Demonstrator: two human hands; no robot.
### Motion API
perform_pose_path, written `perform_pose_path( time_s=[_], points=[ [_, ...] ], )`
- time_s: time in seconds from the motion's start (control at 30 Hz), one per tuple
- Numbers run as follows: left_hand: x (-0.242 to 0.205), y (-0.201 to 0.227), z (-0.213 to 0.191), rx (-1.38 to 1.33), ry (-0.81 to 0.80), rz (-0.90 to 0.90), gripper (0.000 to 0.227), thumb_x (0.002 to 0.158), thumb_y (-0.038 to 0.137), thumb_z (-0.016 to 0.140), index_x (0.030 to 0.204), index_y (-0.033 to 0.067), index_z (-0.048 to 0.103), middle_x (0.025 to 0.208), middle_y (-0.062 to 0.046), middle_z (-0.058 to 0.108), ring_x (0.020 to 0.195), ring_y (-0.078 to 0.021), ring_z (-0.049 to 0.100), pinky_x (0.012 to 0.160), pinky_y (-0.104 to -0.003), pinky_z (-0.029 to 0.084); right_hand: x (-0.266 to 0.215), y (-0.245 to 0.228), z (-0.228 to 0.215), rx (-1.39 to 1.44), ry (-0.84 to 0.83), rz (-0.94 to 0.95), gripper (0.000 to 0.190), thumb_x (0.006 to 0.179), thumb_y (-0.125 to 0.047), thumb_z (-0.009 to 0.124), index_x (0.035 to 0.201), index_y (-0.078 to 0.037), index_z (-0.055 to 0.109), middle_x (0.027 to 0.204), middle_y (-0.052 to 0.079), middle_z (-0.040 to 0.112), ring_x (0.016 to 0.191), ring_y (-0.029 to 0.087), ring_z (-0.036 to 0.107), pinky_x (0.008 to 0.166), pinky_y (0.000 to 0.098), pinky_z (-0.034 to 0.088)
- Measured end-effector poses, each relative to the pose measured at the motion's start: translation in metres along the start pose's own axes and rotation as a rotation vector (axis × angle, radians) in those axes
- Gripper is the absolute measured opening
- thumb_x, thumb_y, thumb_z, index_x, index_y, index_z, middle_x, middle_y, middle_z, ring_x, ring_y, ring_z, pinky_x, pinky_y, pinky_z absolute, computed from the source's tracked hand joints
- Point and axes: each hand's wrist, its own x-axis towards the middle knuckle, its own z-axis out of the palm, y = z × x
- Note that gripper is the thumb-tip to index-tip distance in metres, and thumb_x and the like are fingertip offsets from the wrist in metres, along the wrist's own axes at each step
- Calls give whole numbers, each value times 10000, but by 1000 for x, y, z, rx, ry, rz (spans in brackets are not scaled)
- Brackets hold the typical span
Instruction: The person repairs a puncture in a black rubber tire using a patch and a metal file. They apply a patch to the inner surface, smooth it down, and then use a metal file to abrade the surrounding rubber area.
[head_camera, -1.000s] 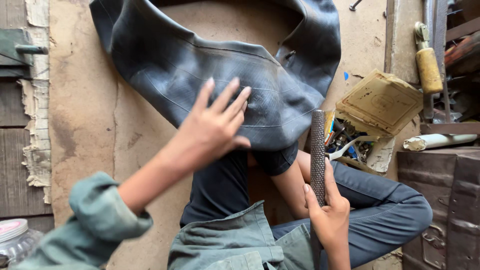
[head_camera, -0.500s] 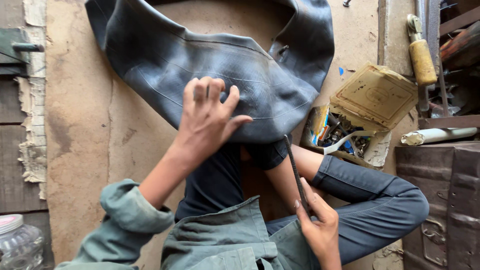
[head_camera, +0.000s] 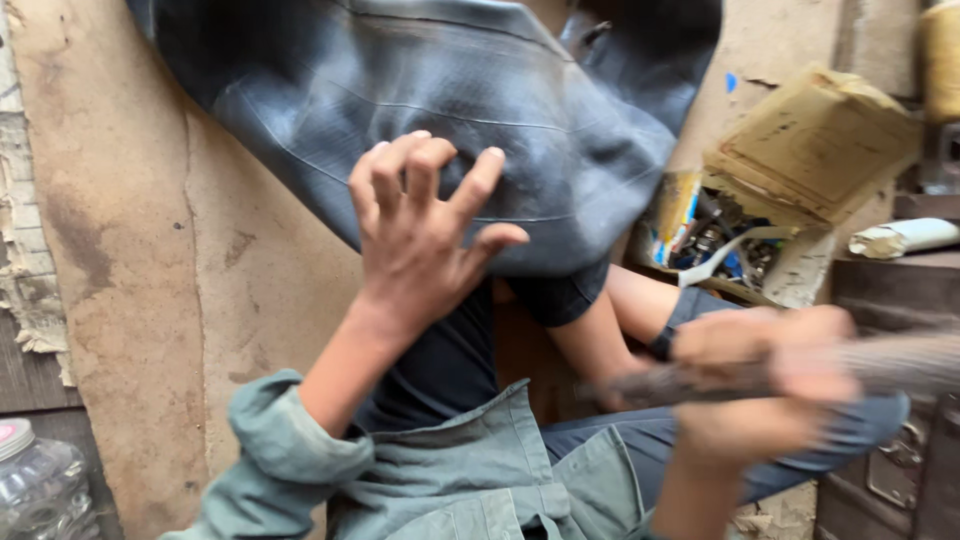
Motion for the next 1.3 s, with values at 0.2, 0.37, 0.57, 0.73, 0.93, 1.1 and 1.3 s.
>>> perform_pose_path(
  time_s=[0.2, 0.37, 0.57, 0.73, 0.93, 1.1, 1.3],
  points=[
    [-3, 12, 10, 31, 54, -74, 588, 1080, 664, 542, 1335, 155, 691, 1304, -129, 569, 1345, -327, 484, 1173, -578, 380, 81, -12, 15, 346, 181, 31, 185, 943, -189, 412, 786, -115, 349, 567, 12, 325, 478, 115, 302, 457, 290, 299],
    [-10, 13, 11, -2, 81, -86, 507, 1106, 583, 575, 1316, 140, 705, 1302, -139, 609, 1346, -326, 523, 1173, -591, 403, 104, 17, 33, 392, 250, 15, 220, 953, -138, 364, 750, -125, 278, 594, 17, 251, 496, 131, 232, 454, 300, 231],
    [-12, 11, 12, -47, 92, -98, 492, 1120, 537, 593, 1323, 99, 689, 1320, -129, 624, 1358, -316, 531, 1187, -585, 398, 110, 36, 62, 604, 428, -198, 287, 965, -76, 305, 708, -137, 192, 626, 25, 162, 518, 149, 147, 451, 313, 150],
    [-11, 11, 11, -56, 90, -111, 496, 1115, 530, 600, 1340, 97, 689, 1327, -120, 629, 1351, -308, 531, 1186, -568, 390, 113, 46, 43, 205, 47, -197, 382, 1053, -66, 360, 713, -142, 203, 654, 27, 167, 522, 124, 138, 524, 288, 165],
    [-10, 11, 9, -51, 77, -106, 501, 1111, 530, 609, 1336, 91, 697, 1326, -121, 626, 1352, -307, 529, 1180, -561, 385, 117, 51, 42, -28, -186, -173, 413, 1088, -98, 408, 722, -152, 223, 658, 23, 185, 517, 106, 146, 548, 268, 196],
    [-10, 10, 9, -63, 78, -108, 460, 1120, 492, 634, 1331, 89, 699, 1333, -126, 621, 1362, -305, 521, 1184, -561, 382, 110, 48, 94, 665, 518, -244, 354, 1036, -123, 232, 692, -137, 148, 615, 36, 147, 517, 168, 159, 421, 302, 124],
    [-10, 11, 8, -56, 64, -105, 386, 1093, 380, 626, 1332, 86, 700, 1343, -129, 610, 1369, -305, 513, 1188, -558, 371, 108, 52, 93, 449, 253, -188, 363, 1009, -142, 301, 656, -110, 221, 584, 51, 174, 469, 159, 159, 419, 320, 165]
  ],
)
